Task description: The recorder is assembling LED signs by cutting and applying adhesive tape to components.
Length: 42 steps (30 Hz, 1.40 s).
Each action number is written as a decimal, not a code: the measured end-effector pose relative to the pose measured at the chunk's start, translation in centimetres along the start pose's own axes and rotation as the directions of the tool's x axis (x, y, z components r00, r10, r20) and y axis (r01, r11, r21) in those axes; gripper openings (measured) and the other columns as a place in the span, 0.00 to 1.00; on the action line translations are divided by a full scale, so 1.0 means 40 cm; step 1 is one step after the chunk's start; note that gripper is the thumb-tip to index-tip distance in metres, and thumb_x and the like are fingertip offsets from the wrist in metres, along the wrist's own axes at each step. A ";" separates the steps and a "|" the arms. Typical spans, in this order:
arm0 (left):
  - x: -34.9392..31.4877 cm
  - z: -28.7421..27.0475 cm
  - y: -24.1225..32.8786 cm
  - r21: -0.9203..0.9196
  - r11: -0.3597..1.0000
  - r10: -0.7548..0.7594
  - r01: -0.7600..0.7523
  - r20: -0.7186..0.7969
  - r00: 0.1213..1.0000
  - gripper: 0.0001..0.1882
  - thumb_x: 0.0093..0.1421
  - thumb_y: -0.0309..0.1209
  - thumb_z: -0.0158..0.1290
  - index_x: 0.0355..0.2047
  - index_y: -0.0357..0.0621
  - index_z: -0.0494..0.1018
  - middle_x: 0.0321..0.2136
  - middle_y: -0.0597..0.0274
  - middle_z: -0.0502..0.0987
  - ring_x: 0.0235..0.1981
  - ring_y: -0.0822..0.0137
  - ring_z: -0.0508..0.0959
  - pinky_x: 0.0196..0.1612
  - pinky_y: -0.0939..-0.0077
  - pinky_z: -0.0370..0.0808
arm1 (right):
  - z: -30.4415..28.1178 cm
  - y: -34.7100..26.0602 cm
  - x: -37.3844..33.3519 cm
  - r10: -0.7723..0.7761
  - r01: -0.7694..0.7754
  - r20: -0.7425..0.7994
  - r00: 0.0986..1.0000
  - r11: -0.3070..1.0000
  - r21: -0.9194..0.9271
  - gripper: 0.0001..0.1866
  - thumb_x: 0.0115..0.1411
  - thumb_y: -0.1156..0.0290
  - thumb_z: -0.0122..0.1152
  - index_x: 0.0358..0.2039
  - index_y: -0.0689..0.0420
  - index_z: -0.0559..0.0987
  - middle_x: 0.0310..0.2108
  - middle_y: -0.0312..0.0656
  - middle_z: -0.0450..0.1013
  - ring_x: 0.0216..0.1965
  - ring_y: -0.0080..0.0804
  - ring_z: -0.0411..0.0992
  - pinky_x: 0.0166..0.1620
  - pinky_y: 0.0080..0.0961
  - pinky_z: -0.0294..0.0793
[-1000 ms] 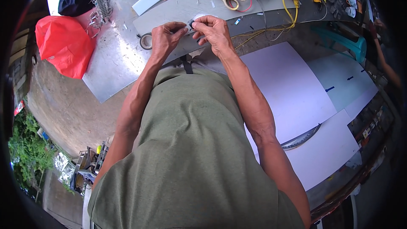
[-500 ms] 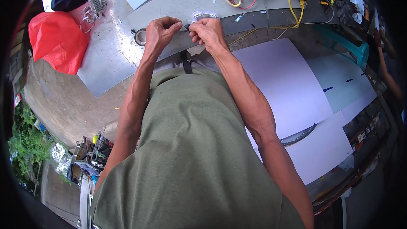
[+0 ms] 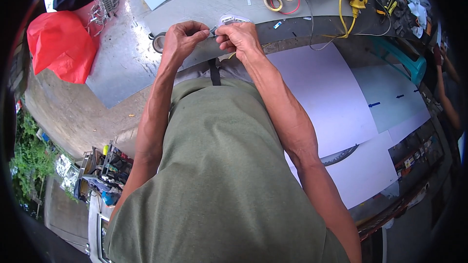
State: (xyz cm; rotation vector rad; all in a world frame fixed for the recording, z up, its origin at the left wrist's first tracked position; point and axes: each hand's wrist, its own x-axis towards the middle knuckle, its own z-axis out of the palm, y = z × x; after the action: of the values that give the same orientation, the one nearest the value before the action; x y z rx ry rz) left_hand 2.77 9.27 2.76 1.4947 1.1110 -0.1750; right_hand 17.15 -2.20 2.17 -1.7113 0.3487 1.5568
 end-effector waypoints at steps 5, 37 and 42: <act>0.001 -0.003 -0.005 -0.016 1.000 -0.010 0.011 0.052 0.999 0.11 0.57 0.31 0.63 0.38 0.38 0.84 0.30 0.62 0.84 0.31 0.74 0.79 0.38 0.77 0.75 | -0.002 -0.013 0.002 0.034 -0.034 0.047 0.998 0.999 -0.009 0.08 0.51 0.71 0.72 0.28 0.57 0.81 0.21 0.35 0.77 0.16 0.19 0.72 0.19 0.17 0.66; -0.035 -0.004 0.016 -0.099 0.995 -0.021 0.006 -0.150 0.988 0.14 0.54 0.33 0.59 0.36 0.38 0.84 0.27 0.54 0.84 0.26 0.70 0.81 0.34 0.74 0.78 | -0.049 -0.056 0.022 0.004 0.016 0.444 0.896 0.999 -0.042 0.16 0.60 0.61 0.71 0.43 0.59 0.82 0.23 0.35 0.77 0.18 0.15 0.70 0.16 0.11 0.60; -0.047 -0.016 0.037 -0.051 0.998 0.021 -0.030 -0.175 0.984 0.14 0.54 0.33 0.58 0.36 0.37 0.84 0.26 0.54 0.84 0.27 0.69 0.82 0.34 0.74 0.78 | -0.026 -0.077 0.019 0.015 -0.002 0.399 0.917 0.999 -0.033 0.15 0.60 0.60 0.71 0.37 0.58 0.83 0.21 0.34 0.75 0.15 0.13 0.66 0.16 0.11 0.58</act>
State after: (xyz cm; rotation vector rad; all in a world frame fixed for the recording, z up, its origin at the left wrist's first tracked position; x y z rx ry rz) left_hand 2.52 9.08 5.22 1.4968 1.2257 0.0039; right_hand 20.10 -0.68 2.48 -1.3678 0.1214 1.8767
